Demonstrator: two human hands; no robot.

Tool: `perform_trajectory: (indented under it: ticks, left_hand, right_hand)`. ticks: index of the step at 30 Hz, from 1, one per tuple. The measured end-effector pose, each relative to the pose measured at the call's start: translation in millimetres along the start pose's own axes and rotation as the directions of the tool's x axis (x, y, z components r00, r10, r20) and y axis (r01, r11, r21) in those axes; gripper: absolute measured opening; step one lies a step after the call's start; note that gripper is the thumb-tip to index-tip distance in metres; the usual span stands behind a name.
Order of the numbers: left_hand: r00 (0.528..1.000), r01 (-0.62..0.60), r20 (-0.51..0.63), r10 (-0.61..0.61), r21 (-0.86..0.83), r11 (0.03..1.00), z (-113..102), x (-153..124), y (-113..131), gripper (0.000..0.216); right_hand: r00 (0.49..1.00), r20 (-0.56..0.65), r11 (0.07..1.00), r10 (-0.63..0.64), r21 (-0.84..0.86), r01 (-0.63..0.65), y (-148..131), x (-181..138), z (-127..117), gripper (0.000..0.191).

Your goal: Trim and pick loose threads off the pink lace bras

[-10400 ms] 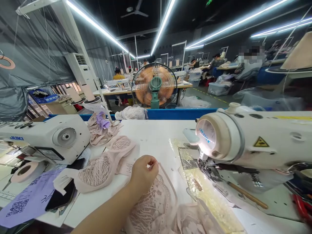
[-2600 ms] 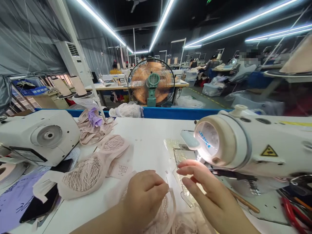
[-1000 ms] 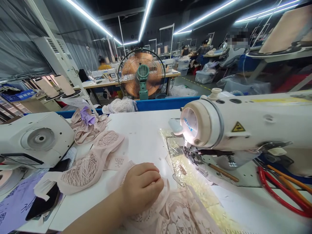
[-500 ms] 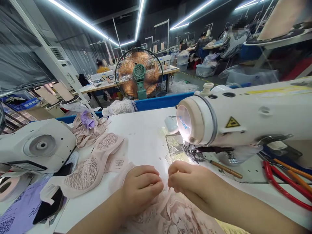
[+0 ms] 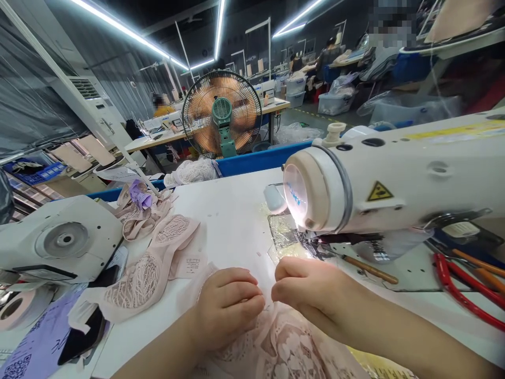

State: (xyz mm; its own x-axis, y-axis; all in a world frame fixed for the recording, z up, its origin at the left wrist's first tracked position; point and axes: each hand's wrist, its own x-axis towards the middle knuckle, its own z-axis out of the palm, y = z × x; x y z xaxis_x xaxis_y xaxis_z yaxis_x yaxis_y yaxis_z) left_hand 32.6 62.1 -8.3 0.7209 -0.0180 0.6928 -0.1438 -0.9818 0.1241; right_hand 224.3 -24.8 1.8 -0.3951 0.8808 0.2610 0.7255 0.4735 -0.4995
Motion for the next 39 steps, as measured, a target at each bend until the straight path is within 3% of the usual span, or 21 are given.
perform_trajectory:
  ticks: [39]
  left_hand:
    - [1.000,0.020,0.024,-0.020,-0.023,1.000,1.7,-3.8,-0.3,0.016]
  right_hand:
    - [1.000,0.010,0.994,0.021,-0.111,-0.020,-3.3,-0.3,1.9,0.029]
